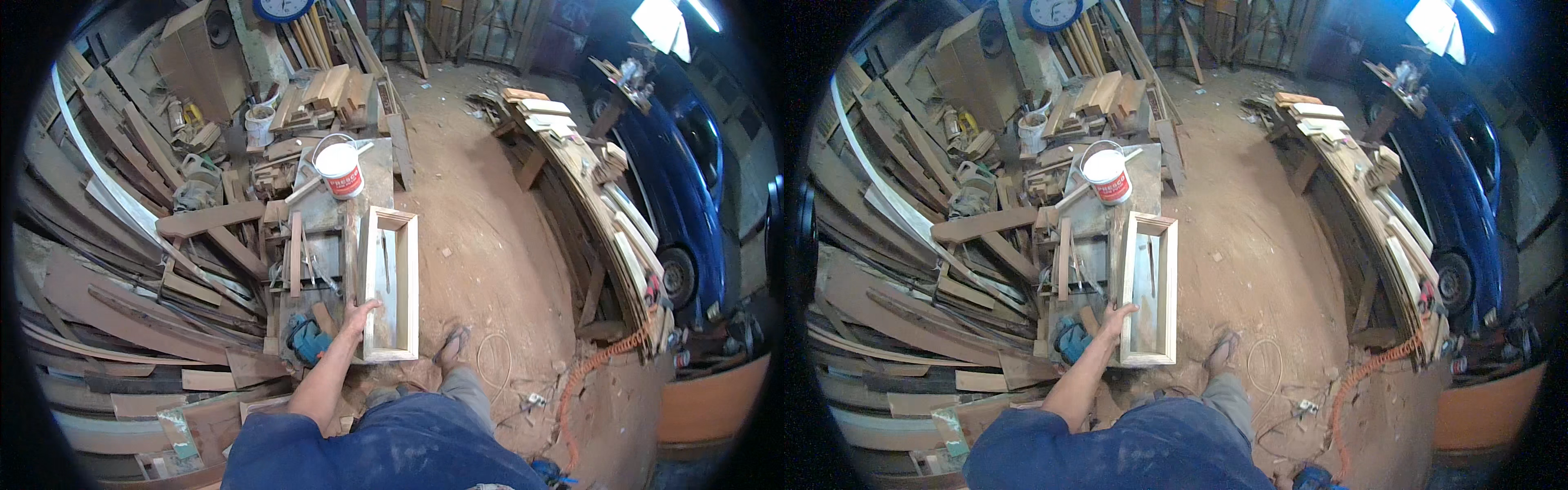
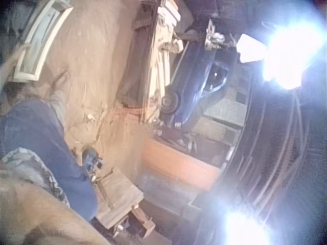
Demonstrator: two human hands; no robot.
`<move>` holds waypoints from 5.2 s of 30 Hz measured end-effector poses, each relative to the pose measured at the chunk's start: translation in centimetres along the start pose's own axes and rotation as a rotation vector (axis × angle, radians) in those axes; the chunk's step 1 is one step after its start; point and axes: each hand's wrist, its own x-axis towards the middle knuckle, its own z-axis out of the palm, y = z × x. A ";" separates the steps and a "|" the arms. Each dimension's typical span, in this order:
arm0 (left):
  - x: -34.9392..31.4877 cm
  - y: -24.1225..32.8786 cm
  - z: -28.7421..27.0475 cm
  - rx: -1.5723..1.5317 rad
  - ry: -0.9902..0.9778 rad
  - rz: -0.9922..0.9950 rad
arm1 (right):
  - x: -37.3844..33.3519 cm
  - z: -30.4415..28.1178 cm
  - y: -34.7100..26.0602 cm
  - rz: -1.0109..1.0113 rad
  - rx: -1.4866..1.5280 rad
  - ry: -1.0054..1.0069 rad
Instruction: The person assembles a rectangular wooden frame by joining four pieces of lumber using a pneumatic nail gun. They position the pieces on a workbench, secure them with nails, and then move the completed frame to a storage area.
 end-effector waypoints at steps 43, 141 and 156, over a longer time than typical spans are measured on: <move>50.4 14.6 17.0 1.404 0.861 -0.290 | 24.3 12.6 -80.5 -0.178 -0.402 -0.043; 32.5 -8.3 116.2 1.407 -0.830 -0.299 | 61.2 -45.4 -64.2 -0.160 -0.423 0.970; 24.7 -18.8 123.5 1.438 -0.918 -0.305 | 60.8 -36.9 -62.2 0.345 -0.093 0.951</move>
